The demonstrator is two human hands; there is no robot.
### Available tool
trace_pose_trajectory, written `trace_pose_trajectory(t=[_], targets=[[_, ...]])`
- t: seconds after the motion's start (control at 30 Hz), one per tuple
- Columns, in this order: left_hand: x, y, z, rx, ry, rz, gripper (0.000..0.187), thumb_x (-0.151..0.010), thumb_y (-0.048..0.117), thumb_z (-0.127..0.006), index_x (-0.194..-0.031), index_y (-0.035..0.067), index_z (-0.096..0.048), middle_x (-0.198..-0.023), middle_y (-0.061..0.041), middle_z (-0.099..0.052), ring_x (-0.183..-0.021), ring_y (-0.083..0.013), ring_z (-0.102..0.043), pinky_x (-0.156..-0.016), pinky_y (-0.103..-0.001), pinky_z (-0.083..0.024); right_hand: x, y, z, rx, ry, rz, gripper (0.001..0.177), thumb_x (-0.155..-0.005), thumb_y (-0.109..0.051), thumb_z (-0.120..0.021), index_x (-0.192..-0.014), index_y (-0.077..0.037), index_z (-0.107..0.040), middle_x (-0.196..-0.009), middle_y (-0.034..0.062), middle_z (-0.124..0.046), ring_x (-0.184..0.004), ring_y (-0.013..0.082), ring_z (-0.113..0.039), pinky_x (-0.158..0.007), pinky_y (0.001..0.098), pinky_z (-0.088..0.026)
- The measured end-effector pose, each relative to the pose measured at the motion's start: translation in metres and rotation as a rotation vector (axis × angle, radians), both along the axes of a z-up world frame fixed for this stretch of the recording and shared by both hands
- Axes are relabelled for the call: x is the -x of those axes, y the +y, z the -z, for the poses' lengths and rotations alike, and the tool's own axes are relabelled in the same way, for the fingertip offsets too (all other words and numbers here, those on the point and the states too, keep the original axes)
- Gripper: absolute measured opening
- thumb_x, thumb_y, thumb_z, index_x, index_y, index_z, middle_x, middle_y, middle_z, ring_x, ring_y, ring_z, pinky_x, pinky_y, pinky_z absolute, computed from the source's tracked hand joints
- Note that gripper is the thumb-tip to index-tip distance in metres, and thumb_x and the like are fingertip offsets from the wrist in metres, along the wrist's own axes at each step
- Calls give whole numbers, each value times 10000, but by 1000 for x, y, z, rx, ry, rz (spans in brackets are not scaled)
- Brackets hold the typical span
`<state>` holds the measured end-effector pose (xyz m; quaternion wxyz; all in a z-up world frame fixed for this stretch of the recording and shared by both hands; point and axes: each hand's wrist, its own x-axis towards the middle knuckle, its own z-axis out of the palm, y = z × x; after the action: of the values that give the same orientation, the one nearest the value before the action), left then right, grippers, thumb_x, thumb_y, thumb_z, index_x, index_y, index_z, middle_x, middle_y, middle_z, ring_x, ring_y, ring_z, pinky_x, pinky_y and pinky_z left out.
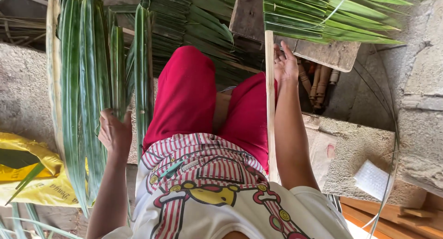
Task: The person is weaving palm leaves onto a wooden slat to create a thatched panel for roofing or siding.
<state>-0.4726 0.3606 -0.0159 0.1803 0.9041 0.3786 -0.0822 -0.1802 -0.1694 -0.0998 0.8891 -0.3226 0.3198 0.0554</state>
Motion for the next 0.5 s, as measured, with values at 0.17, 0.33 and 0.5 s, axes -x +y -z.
trace_pose_trajectory(t=[0.17, 0.33, 0.5], targets=[[4, 3, 17, -40, -25, -47, 575, -931, 519, -785, -1220, 123, -486, -1089, -162, -612, -986, -479, -683, -868, -632, -534, -5, -18, 28, -2, 20, -49, 420, -824, -125, -912, -1178, -79, -690, -1153, 163, -717, -1051, 266, -736, -1062, 501, -593], [-1, 1, 1, -48, -39, -94, 553, -893, 413, -818, -1165, 35, -520, -1111, -210, -625, -1010, -492, -696, -885, -619, -555, -4, -12, 1, 10, 76, -72, 457, -835, -64, -922, -1195, -12, -646, -1176, 164, -645, -1118, 314, -679, -1021, 534, -611], [5, 16, 21, -26, -67, -101, 399, -899, 398, -736, -1058, 67, -578, -1013, -153, -609, -935, -466, -713, -842, -599, -562, -1, 0, -18, 0, 82, -86, 562, -814, -63, -963, -1247, -24, -608, -1229, 157, -586, -1146, 318, -645, -970, 564, -629]])
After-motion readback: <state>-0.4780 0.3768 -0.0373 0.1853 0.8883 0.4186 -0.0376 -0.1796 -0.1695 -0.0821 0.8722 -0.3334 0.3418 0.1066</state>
